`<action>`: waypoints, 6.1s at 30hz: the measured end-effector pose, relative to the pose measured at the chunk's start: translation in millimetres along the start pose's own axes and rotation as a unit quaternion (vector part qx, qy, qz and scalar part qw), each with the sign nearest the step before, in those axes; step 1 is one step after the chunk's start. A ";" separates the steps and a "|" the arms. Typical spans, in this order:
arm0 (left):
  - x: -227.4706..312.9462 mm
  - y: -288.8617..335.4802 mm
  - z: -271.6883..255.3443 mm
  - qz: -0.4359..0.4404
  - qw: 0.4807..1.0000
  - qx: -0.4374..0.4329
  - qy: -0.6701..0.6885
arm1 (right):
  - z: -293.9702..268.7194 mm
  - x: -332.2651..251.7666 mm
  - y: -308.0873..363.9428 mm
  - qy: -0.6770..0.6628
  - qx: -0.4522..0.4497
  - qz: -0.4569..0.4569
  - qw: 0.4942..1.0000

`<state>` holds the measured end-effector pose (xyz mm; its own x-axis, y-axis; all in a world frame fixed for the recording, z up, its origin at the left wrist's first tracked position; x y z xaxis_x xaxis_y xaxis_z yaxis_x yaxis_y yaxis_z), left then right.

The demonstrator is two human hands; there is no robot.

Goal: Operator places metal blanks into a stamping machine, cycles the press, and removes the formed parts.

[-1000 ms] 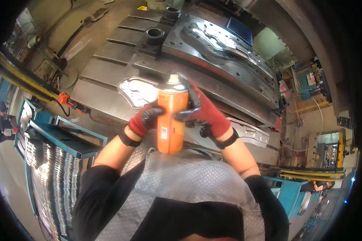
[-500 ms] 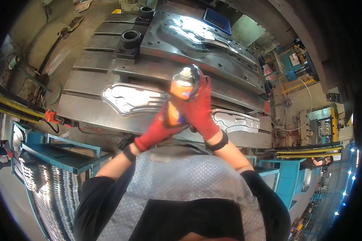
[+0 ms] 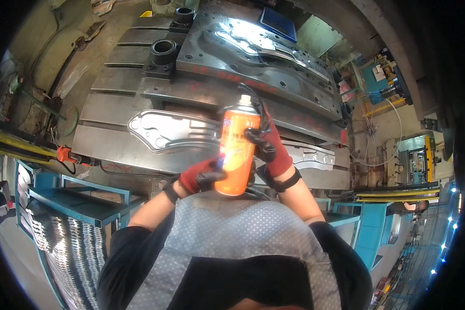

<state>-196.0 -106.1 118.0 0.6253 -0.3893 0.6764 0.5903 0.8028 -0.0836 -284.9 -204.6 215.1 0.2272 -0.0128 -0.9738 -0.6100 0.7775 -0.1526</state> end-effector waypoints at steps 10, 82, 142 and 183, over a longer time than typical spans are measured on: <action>-13.5 -25.2 -26.5 0.083 0.952 0.175 -0.238 | -20.7 19.2 -12.0 0.153 0.125 -0.048 0.979; -75.2 33.1 -142.7 0.025 0.888 0.297 -0.350 | -78.0 -40.1 -203.4 0.672 -0.201 -0.040 0.712; -64.3 28.7 -128.3 0.000 0.925 0.313 -0.214 | -197.7 -50.1 -168.9 0.704 -0.081 0.031 0.705; -72.7 27.7 -137.1 0.029 0.886 0.375 -0.270 | -287.4 -81.9 -110.1 0.785 0.003 0.057 0.617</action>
<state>-155.1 -117.4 -33.8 0.1886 -0.2280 0.9552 -0.0666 0.9675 0.2441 -454.5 -469.9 263.1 -0.8350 -0.5472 0.0582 -0.5502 0.8320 -0.0714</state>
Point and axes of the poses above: each hand's wrist, its own y-axis away from the middle knuckle, its own z-axis out of the palm, x = y × z, the point moved 5 cm from there along -y, towards the middle knuckle, and after that the axes turned 2 degrees about -z, right-handed, at the moved point
